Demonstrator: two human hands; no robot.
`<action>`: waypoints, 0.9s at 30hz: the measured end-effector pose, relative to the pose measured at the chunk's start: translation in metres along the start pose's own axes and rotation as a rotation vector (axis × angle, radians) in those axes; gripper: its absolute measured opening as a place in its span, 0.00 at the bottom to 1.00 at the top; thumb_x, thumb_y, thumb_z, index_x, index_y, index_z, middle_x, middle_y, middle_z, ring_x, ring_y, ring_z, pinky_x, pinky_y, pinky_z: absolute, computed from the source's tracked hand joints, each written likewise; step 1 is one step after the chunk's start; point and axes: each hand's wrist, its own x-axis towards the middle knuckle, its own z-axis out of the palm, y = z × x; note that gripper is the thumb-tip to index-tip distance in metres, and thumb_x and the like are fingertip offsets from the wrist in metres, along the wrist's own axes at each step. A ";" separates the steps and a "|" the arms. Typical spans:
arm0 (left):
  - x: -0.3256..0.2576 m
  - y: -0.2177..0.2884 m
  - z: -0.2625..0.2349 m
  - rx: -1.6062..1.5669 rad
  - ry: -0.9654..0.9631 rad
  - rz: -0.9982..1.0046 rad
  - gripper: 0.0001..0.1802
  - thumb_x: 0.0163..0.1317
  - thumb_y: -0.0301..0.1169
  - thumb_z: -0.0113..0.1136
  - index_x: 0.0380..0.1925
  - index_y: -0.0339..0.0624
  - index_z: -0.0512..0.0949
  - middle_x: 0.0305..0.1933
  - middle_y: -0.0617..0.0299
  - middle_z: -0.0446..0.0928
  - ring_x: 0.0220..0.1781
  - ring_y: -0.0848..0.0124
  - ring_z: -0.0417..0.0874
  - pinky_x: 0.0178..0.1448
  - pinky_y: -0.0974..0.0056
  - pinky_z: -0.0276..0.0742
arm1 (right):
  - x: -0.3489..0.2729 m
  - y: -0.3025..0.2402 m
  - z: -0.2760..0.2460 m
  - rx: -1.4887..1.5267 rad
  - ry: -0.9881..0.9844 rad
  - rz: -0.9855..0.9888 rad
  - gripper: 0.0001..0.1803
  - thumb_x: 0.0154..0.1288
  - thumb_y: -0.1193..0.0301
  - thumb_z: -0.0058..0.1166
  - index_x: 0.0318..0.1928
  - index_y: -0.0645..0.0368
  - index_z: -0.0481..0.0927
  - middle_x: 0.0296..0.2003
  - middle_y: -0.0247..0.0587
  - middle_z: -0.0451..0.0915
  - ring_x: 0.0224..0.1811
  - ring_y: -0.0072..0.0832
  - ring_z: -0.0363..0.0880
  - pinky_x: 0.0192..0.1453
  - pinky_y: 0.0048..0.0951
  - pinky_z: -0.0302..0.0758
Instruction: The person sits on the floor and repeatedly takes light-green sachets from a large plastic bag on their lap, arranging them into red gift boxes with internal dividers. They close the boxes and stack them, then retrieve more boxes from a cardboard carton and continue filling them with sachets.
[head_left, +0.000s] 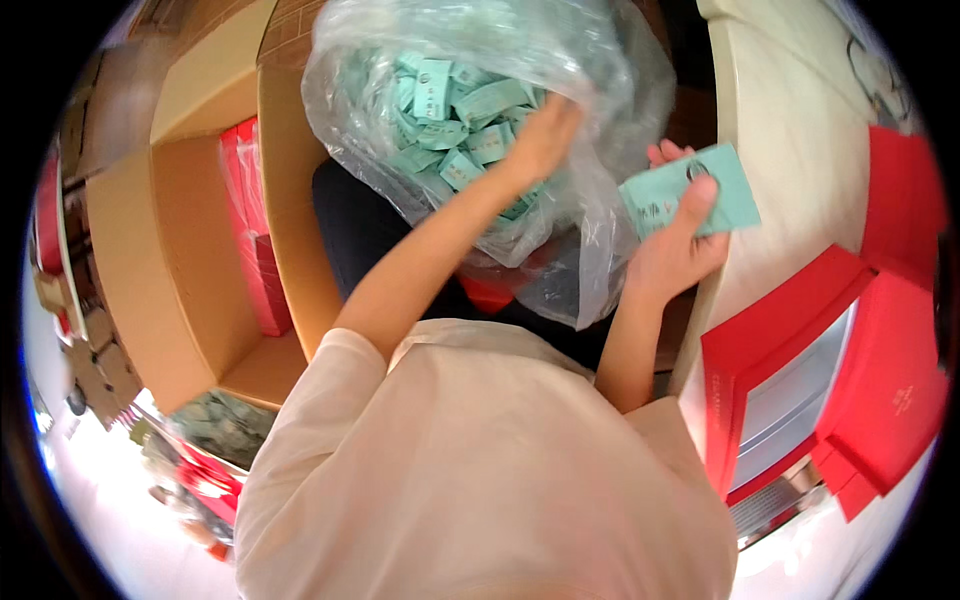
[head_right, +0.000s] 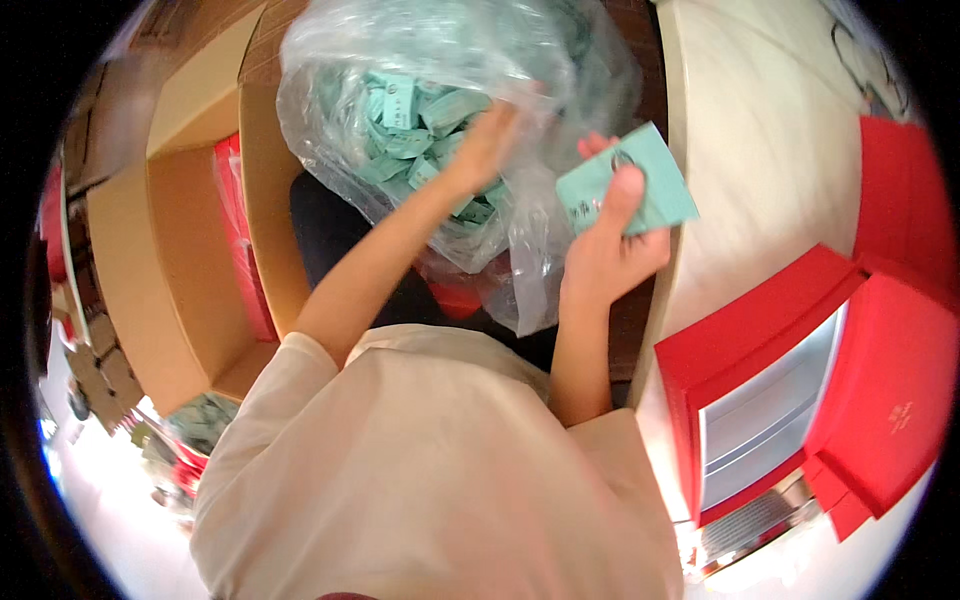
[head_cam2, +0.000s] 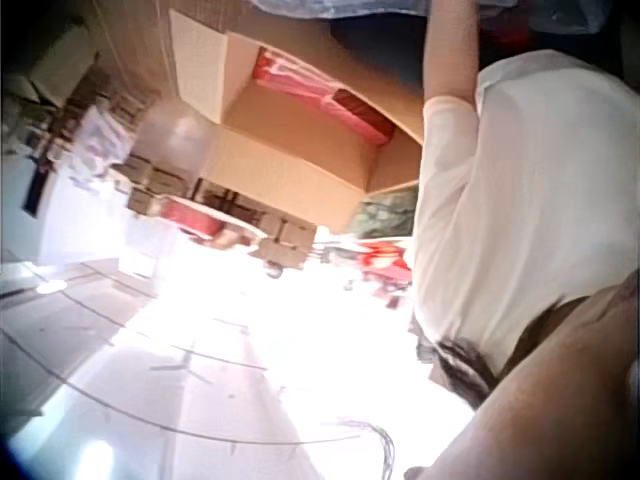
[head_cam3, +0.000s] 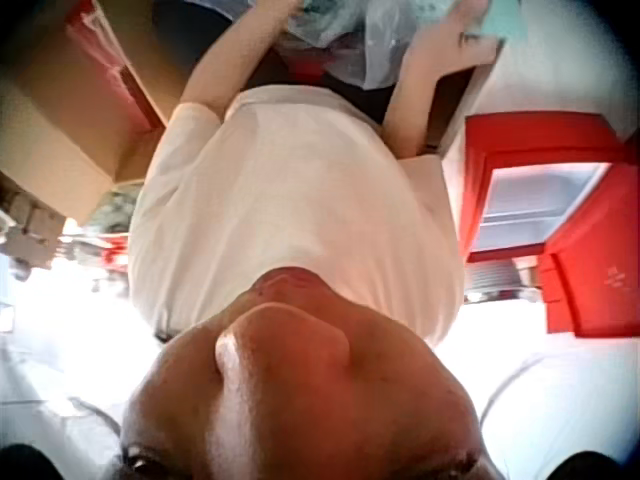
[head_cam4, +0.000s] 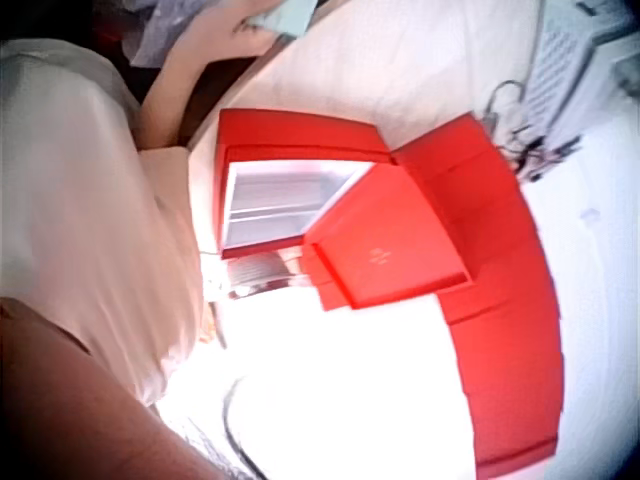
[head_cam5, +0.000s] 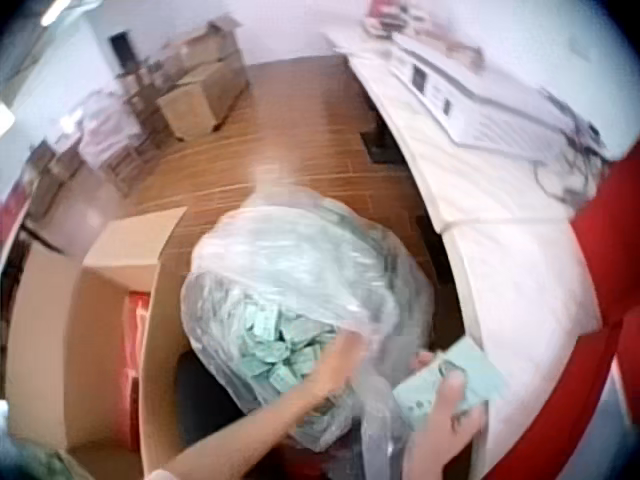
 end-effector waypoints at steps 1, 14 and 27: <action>-0.005 0.000 0.011 -0.035 0.005 0.134 0.27 0.69 0.44 0.45 0.61 0.39 0.63 0.54 0.39 0.73 0.58 0.45 0.72 0.60 0.50 0.67 | -0.009 -0.009 0.009 0.010 -0.034 -0.045 0.20 0.70 0.62 0.50 0.44 0.72 0.76 0.39 0.49 0.82 0.38 0.30 0.82 0.44 0.30 0.78; -0.158 -0.038 -0.046 -0.210 -0.035 -0.079 0.52 0.54 0.36 0.68 0.71 0.38 0.43 0.72 0.45 0.53 0.73 0.58 0.55 0.73 0.56 0.52 | -0.076 0.083 0.048 0.373 -0.264 0.987 0.14 0.69 0.72 0.46 0.52 0.63 0.70 0.49 0.40 0.75 0.52 0.29 0.73 0.58 0.33 0.69; -0.149 -0.048 -0.135 -0.578 0.614 -0.225 0.28 0.64 0.38 0.58 0.59 0.39 0.59 0.41 0.62 0.72 0.41 0.72 0.75 0.50 0.65 0.70 | -0.100 0.186 0.049 -1.161 -0.828 0.067 0.22 0.57 0.67 0.59 0.49 0.63 0.70 0.42 0.54 0.79 0.47 0.50 0.75 0.51 0.45 0.69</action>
